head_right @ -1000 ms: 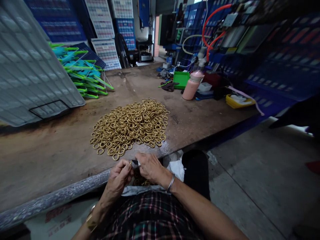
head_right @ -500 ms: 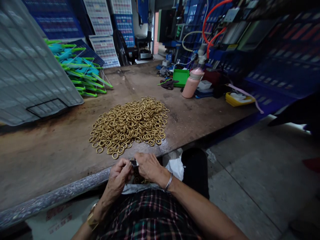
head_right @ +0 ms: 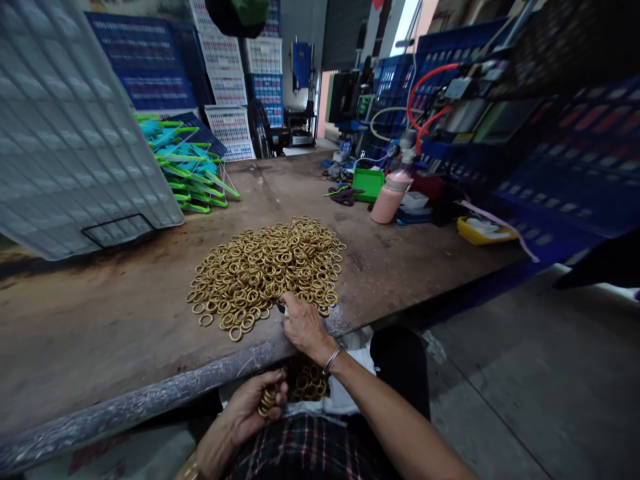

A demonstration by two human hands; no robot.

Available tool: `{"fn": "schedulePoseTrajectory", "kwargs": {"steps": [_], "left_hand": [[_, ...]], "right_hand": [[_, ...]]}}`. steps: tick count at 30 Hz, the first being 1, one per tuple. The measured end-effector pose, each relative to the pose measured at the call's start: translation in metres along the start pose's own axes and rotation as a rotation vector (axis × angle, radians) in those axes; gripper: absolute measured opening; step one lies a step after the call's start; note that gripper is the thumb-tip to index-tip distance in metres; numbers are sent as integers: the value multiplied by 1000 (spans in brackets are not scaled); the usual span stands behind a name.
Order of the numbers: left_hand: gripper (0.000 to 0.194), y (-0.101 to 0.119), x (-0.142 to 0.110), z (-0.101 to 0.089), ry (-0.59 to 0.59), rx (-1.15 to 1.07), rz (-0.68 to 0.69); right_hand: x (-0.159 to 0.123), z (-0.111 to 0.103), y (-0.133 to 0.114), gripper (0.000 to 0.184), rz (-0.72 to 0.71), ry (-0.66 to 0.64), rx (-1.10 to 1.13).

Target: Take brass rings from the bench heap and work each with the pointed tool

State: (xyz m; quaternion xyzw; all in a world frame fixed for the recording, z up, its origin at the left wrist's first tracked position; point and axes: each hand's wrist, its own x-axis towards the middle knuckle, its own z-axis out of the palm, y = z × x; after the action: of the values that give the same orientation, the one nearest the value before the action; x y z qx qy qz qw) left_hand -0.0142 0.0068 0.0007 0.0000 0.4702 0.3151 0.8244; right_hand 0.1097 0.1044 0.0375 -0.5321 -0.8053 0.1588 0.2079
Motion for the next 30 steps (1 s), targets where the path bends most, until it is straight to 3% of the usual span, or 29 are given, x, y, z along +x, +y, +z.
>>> {"fn": "schedulePoseTrajectory", "kwargs": {"steps": [4,10,15,22,27,30], "left_hand": [[5,-4,19,-6,165,-184,-10],[21,-12,30,-9,93,-251,61],[26,-12,26,-7,152,-234,106],[14,-9,16,-3,244,-183,165],[7,-8,11,-4,291,-118,211],[4,-11,10,-7,270,-92,243]], "right_hand": [[17,3,-10,26,37,-34,-83],[30,7,-21,20,163,-98,-228],[33,6,-17,17,128,-59,-199],[29,4,-8,15,-7,122,185],[25,3,-8,17,161,113,626],[23,2,-5,16,225,87,764]]}}
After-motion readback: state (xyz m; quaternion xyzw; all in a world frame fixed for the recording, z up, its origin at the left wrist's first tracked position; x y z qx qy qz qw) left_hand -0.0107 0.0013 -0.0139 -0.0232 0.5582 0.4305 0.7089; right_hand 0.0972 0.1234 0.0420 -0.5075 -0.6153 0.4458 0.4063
